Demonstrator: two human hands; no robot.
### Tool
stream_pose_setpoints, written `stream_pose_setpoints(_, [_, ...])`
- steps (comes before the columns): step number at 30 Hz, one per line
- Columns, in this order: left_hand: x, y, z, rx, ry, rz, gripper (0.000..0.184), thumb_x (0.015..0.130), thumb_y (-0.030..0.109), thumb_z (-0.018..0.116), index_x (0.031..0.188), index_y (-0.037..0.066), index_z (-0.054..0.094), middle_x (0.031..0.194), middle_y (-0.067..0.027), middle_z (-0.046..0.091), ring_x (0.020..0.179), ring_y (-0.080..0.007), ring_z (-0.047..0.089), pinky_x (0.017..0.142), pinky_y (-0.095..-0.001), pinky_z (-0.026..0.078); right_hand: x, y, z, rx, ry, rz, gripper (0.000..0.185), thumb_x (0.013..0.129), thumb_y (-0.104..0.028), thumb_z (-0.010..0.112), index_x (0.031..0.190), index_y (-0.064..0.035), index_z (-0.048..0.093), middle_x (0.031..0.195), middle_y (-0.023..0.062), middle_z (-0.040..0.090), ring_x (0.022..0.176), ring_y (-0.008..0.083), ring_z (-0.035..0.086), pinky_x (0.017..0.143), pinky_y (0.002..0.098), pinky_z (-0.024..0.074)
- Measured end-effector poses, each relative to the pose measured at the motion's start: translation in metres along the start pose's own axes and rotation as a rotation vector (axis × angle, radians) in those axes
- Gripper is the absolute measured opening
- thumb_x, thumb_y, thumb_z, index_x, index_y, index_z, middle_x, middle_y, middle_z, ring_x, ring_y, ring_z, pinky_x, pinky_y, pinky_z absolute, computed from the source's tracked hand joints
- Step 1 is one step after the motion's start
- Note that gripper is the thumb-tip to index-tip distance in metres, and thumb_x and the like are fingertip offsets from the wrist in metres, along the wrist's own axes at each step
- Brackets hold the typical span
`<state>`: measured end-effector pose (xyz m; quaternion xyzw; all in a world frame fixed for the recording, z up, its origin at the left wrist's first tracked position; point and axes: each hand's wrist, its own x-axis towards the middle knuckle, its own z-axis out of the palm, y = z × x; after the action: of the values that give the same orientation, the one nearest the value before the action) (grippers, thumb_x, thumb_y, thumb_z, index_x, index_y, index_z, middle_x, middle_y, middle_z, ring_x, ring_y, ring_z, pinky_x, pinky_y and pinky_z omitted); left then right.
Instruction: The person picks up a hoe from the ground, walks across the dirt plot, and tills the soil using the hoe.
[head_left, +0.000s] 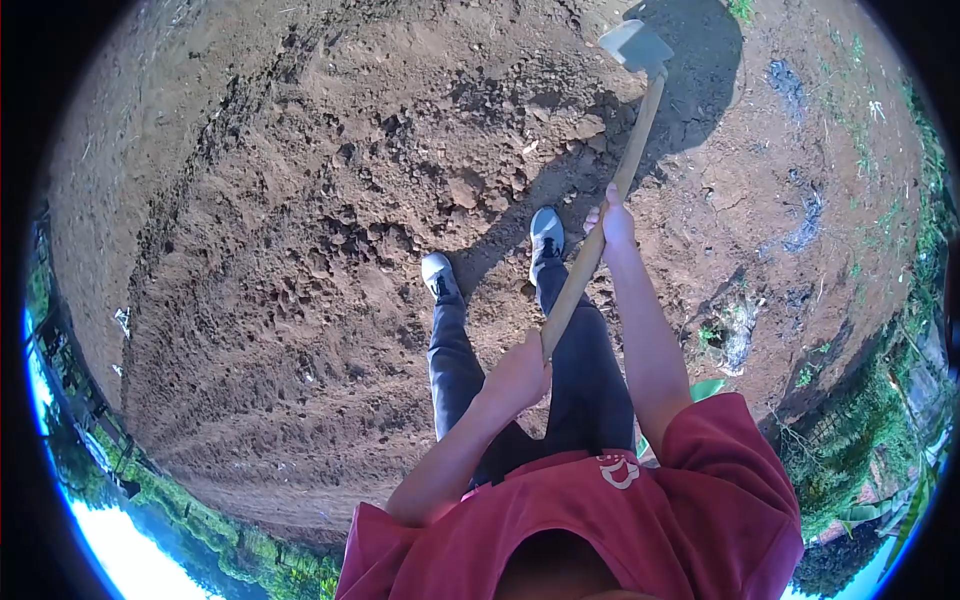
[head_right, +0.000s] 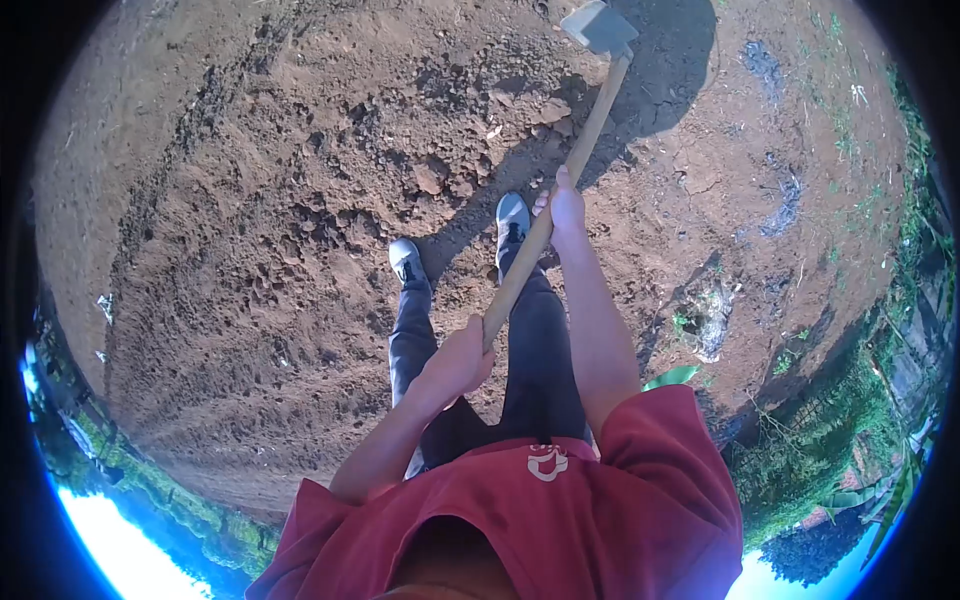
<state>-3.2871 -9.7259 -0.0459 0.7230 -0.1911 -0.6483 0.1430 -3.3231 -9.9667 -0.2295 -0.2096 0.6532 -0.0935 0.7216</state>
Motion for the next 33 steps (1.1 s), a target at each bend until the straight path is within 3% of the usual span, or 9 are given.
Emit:
stream_pose_setpoints(7, [0.113,0.057,-0.028,0.384,0.024,0.128,0.022,0.089,0.010,0.053,0.108,-0.002,0.051,0.089,-0.0227,0.068,0.084,-0.0398,0.069,0.074,-0.0513,0.054,0.087,-0.050,-0.076,0.327,0.095,-0.030,0.035,0.100,-0.048,0.047,0.096,-0.0139,0.038,0.066,0.0021,0.041,0.052,0.0134,0.042,0.048,0.0300,0.0418])
stream_pose_setpoints(15, [0.202,0.072,-0.028,0.651,0.186,0.283,0.015,0.092,0.013,0.054,0.101,0.001,0.054,0.079,-0.0167,0.068,0.076,-0.0341,0.070,0.067,-0.0452,0.056,0.201,0.004,-0.120,0.589,0.154,0.090,0.034,0.102,-0.046,0.042,0.091,-0.0142,0.038,0.065,-0.0005,0.040,0.051,0.0101,0.043,0.045,0.0249,0.0422])
stream_pose_setpoints(17, [0.192,0.065,-0.028,0.697,0.219,0.247,0.014,0.092,0.013,0.053,0.101,0.003,0.054,0.078,-0.0148,0.068,0.075,-0.0336,0.070,0.067,-0.0441,0.056,0.194,0.024,-0.109,0.690,0.119,0.120,0.037,0.102,-0.048,0.043,0.086,-0.0147,0.039,0.064,-0.0019,0.041,0.049,0.0082,0.044,0.044,0.0227,0.0422])
stream_pose_setpoints(19, [0.170,0.056,-0.042,0.750,0.213,0.172,0.013,0.093,0.013,0.052,0.102,0.004,0.054,0.080,-0.0133,0.070,0.075,-0.0327,0.071,0.069,-0.0429,0.057,0.177,0.034,-0.090,0.785,0.065,0.238,0.034,0.103,-0.046,0.041,0.094,-0.0139,0.037,0.063,-0.0009,0.039,0.051,0.0094,0.044,0.046,0.0245,0.0425])
stream_pose_setpoints(21, [0.140,0.044,-0.063,0.810,0.242,0.216,0.011,0.094,0.014,0.050,0.100,0.005,0.052,0.075,-0.0132,0.067,0.070,-0.0334,0.070,0.066,-0.0452,0.056,0.162,0.052,-0.064,0.782,0.037,0.169,0.038,0.102,-0.048,0.042,0.087,-0.0132,0.038,0.060,-0.0004,0.038,0.048,0.0116,0.042,0.045,0.0287,0.0414])
stream_pose_setpoints(25, [0.085,0.042,-0.106,0.897,0.191,0.046,0.013,0.096,0.016,0.047,0.101,0.005,0.051,0.075,-0.0156,0.066,0.073,-0.0361,0.068,0.065,-0.0482,0.053,0.115,0.075,0.003,0.769,0.031,0.160,0.048,0.099,-0.056,0.042,0.080,-0.0119,0.037,0.055,0.0026,0.038,0.045,0.0160,0.042,0.044,0.0343,0.0408])
stream_pose_setpoints(28, [0.056,0.050,-0.132,0.979,0.181,-0.059,0.014,0.096,0.017,0.048,0.104,0.006,0.050,0.077,-0.0169,0.066,0.076,-0.0367,0.068,0.066,-0.0479,0.053,0.064,0.062,0.037,0.851,0.050,0.141,0.044,0.099,-0.055,0.045,0.089,-0.0137,0.035,0.060,0.0014,0.039,0.048,0.0132,0.043,0.045,0.0290,0.0406])
stream_pose_setpoints(32, [0.009,0.061,-0.147,1.037,0.089,-0.141,0.015,0.095,0.016,0.050,0.108,0.007,0.049,0.078,-0.0183,0.066,0.077,-0.0378,0.067,0.065,-0.0504,0.052,0.019,0.071,0.053,0.816,-0.015,0.125,0.052,0.097,-0.059,0.047,0.073,-0.0128,0.038,0.058,0.0016,0.040,0.048,0.0161,0.043,0.046,0.0332,0.0417])
stream_pose_setpoints(33, [-0.005,0.064,-0.147,1.037,0.068,-0.184,0.017,0.095,0.017,0.052,0.108,0.007,0.049,0.079,-0.0187,0.066,0.078,-0.0380,0.067,0.065,-0.0510,0.052,0.009,0.077,0.056,0.811,-0.023,0.171,0.049,0.096,-0.057,0.050,0.080,-0.0128,0.038,0.062,0.0021,0.042,0.049,0.0150,0.044,0.046,0.0313,0.0410])
